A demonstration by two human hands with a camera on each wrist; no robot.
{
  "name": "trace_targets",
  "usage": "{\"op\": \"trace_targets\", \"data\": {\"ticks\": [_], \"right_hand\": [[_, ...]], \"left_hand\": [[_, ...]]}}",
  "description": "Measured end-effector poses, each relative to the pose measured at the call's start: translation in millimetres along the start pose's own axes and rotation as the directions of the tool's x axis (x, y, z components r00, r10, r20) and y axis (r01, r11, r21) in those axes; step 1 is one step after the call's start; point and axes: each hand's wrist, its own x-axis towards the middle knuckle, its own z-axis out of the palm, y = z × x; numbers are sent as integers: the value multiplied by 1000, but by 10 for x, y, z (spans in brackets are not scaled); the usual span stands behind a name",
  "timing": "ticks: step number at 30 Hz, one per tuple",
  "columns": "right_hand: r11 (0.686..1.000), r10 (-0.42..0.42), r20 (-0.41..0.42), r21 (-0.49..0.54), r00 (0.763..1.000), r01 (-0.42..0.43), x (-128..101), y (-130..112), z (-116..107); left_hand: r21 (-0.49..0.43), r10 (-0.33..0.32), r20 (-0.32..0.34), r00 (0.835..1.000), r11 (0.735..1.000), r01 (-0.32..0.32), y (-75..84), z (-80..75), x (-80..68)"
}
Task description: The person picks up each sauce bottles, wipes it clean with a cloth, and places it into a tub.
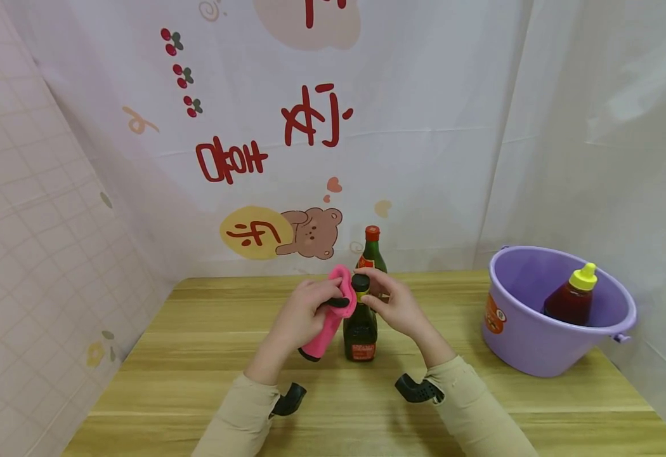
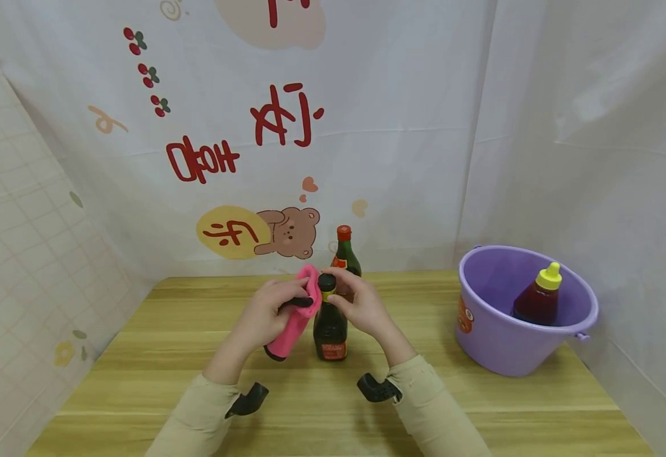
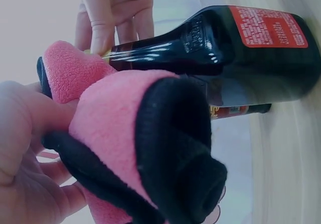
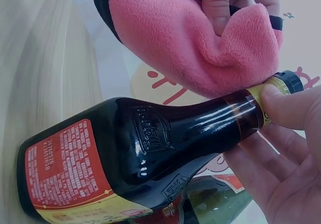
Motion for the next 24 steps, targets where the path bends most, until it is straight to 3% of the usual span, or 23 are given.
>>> {"op": "trace_targets", "data": {"ticks": [17,24], "right_hand": [[1000,-11,-5,7,1000,11,-7,6,-7],[1000,20,-8,-12,1000,-20,7,-16,18]], "left_hand": [[19,35,15,999,999,-35,-4,109,2],[32,62,24,998,997,-63,-14,132,-35]]}}
